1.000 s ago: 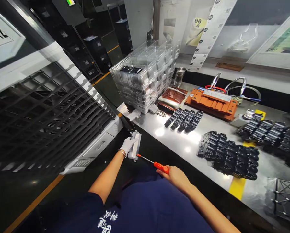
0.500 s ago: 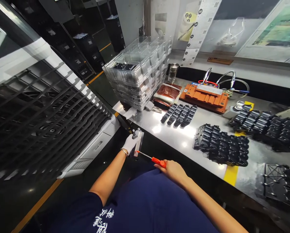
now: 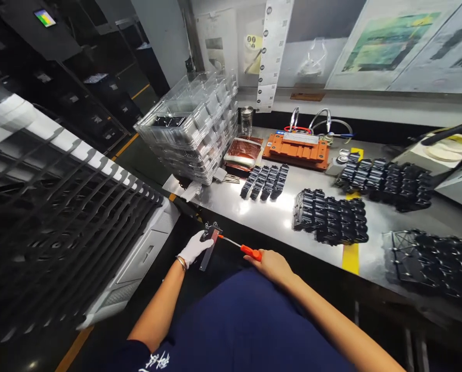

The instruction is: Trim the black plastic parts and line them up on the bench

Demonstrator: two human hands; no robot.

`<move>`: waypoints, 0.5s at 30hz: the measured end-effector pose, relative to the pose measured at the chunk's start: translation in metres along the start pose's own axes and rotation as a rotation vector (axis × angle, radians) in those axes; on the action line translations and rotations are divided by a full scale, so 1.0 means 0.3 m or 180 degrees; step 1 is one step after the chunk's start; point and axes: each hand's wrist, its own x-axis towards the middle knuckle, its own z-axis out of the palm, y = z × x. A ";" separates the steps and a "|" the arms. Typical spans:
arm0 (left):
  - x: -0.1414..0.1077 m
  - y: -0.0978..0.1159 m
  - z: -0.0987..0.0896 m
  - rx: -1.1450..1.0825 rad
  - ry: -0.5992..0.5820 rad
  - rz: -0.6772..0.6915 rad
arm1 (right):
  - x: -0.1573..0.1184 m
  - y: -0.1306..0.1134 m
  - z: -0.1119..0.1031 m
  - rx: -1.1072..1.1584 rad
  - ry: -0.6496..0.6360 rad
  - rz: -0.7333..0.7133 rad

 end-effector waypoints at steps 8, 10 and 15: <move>0.083 -0.024 0.101 0.0002 -0.0457 -0.0779 | -0.082 0.201 0.003 0.0585 -0.0270 0.0264; 0.109 -0.006 0.148 0.0198 -0.0463 -0.0686 | -0.104 0.274 0.002 0.0673 -0.0136 0.0473; 0.177 0.107 0.284 0.0785 -0.0488 -0.0195 | -0.105 0.407 0.000 0.0632 0.0216 0.1078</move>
